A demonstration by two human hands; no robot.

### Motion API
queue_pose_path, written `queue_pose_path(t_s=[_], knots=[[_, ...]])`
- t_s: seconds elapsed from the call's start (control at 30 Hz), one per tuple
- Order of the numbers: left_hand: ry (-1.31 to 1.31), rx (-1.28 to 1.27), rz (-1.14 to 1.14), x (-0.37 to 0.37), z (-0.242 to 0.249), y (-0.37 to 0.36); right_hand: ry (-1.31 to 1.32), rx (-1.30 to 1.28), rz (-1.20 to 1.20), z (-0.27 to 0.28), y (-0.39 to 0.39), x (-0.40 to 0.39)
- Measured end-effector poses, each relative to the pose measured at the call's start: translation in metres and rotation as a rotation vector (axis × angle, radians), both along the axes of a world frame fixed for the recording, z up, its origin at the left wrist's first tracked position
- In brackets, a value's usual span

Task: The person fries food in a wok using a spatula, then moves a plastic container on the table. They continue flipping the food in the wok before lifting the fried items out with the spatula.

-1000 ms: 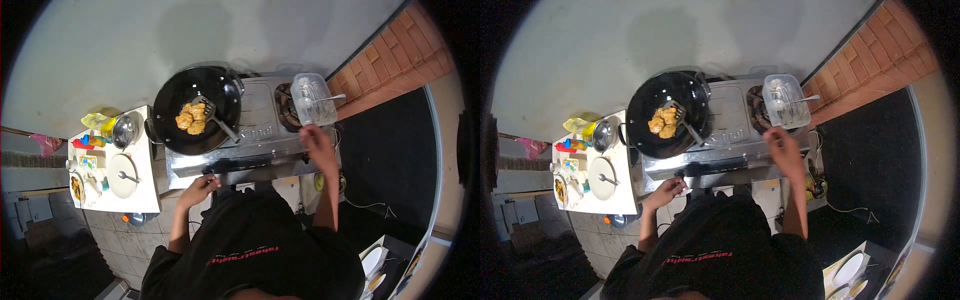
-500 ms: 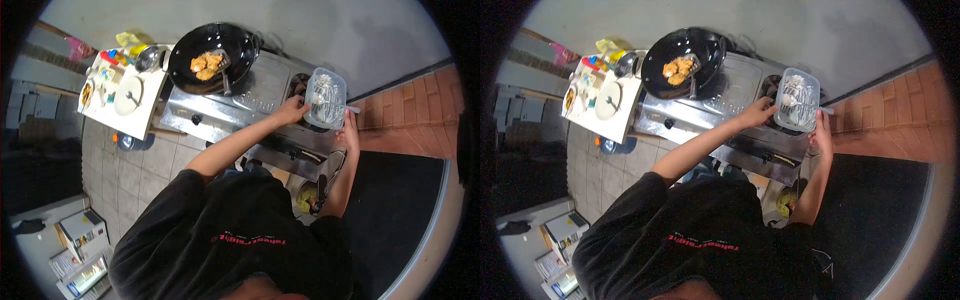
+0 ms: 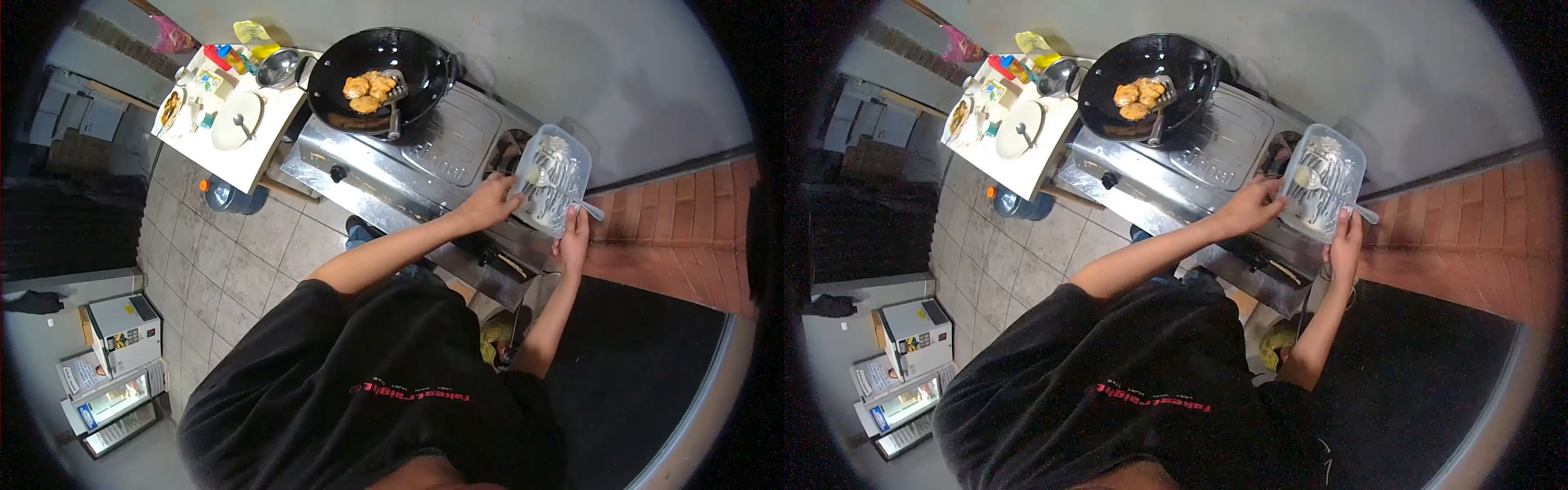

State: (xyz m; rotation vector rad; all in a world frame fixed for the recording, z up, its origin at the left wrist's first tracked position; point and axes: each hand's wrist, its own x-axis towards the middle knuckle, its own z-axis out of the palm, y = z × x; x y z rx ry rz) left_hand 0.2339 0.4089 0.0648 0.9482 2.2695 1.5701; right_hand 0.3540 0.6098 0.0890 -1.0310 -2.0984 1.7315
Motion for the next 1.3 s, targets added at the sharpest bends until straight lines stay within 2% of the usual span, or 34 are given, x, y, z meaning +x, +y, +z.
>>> queue_pose_path(t_s=[0.03, 0.1, 0.13, 0.2, 0.3, 0.43, 0.53, 0.6, 0.67, 0.7, 0.73, 0.83, 0.97, 1.13, 1.2, 1.27, 1.3], knots=[[0.002, 0.003, -0.006, 0.004, 0.009, -0.009, 0.002, 0.003, -0.006, 0.006, -0.007, 0.003], [-0.379, 0.111, -0.07, 0.015, 0.032, -0.032, 0.008, 0.051, 0.009, 0.022, -0.024, 0.011], [-0.38, 0.113, -0.08, 0.017, 0.035, -0.042, -0.001, 0.02, 0.073, 0.031, -0.031, 0.015], [-0.676, 0.217, -0.147, 0.019, 0.04, -0.063, -0.001, 0.01, 0.082, 0.053, -0.055, 0.022], [-0.757, 0.197, -0.214, 0.027, 0.059, -0.103, -0.055, -0.045, 0.153, 0.069, -0.081, 0.033], [-0.762, 0.161, -0.121, 0.052, 0.081, -0.157, -0.18, -0.088, 0.264, 0.088, -0.119, 0.044], [-0.814, 0.097, -0.058, 0.072, 0.082, -0.196, -0.148, -0.101, 0.432, 0.091, -0.142, 0.044], [-0.812, 0.144, 0.049, 0.085, 0.083, -0.22, -0.151, -0.137, 0.495, 0.081, -0.158, 0.037], [-0.792, 0.154, 0.111, 0.091, 0.082, -0.247, 0.102, 0.046, 0.639, 0.049, -0.173, 0.027], [-0.776, 0.17, 0.15, 0.092, 0.08, -0.26, 0.098, -0.043, 0.68, 0.053, -0.186, 0.018], [-0.767, 0.176, 0.161, 0.092, 0.08, -0.272, -0.08, -0.246, 0.681, 0.084, -0.201, 0.007], [-0.766, 0.236, 0.295, 0.09, 0.078, -0.312, -0.017, -0.219, 0.724, 0.077, -0.242, -0.014], [-0.749, 0.285, 0.389, 0.09, 0.083, -0.371, -0.006, -0.335, 0.842, 0.075, -0.298, -0.039], [-0.736, 0.347, 0.511, 0.094, 0.072, -0.464, -0.03, -0.286, 1.045, 0.072, -0.391, -0.07], [-0.715, 0.34, 0.528, 0.093, 0.067, -0.512, -0.017, -0.298, 1.039, 0.063, -0.443, -0.084], [-0.695, 0.359, 0.625, 0.089, 0.068, -0.559, -0.014, -0.133, 1.077, 0.058, -0.497, -0.099], [-0.666, 0.346, 0.627, 0.089, 0.065, -0.586, 0.031, -0.182, 1.063, 0.067, -0.527, -0.104]])
